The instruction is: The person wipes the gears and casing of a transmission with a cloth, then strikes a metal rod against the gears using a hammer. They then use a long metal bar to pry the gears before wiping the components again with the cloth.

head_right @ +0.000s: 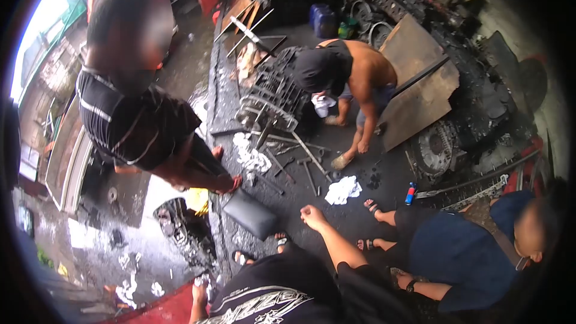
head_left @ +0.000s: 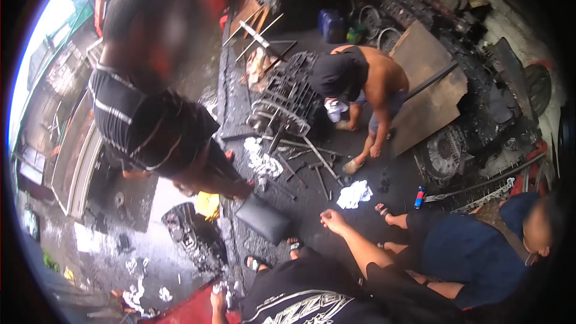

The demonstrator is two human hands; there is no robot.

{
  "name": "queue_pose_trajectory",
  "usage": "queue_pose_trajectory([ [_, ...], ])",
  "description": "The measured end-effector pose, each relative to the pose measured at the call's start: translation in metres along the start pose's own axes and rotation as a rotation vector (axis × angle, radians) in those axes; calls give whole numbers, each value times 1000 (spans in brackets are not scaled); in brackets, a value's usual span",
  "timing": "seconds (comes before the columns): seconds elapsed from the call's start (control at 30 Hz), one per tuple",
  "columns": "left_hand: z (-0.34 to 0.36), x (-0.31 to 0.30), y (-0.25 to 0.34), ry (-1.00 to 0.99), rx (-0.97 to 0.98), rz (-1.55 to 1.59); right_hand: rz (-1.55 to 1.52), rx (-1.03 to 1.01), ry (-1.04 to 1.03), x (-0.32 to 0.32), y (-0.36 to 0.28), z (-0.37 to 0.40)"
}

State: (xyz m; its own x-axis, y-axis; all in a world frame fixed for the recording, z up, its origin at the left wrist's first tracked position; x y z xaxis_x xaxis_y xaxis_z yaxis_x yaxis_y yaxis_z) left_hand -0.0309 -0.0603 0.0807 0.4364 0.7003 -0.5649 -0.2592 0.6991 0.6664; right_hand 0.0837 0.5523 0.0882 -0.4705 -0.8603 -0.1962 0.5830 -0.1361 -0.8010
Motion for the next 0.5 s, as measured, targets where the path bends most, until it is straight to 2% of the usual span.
queue_pose_trajectory([
  [0.07, -12, -9, 30, 95, -95, -208, 6, 18, -21, 17, -11, 9],
  [0.13, -25, -17, 51, 120, -179, -226, 2, 83, -47, 27, -8, 22],
  [0.2, -12, -25, 101, 123, -140, -98, 43, 153, -96, 25, 19, 32],
  [0.27, -11, -25, 96, 75, -104, 22, 88, 265, -124, 14, 58, 36],
  [0.33, -13, -17, 62, 58, -125, -20, 166, 375, -83, -4, 93, 43],
  [0.47, 19, 0, 22, 3, -249, -32, 277, 549, -14, -33, 113, 53],
  [0.5, 31, 5, 15, -6, -291, -50, 271, 530, -12, -36, 114, 50],
])
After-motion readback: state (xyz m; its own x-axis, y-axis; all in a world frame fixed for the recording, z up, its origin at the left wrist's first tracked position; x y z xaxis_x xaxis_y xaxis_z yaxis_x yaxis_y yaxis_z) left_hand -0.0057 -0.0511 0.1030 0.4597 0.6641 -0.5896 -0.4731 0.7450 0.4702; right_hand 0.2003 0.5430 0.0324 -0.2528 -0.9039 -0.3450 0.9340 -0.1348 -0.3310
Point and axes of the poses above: each hand's wrist, its own z-axis away from the middle knuckle, its own x-axis out of the palm, y = z × x, the point moved 1 cm from there along -z, towards the middle knuckle, and after that the axes turned 3 degrees about x, right-handed, at the moved point
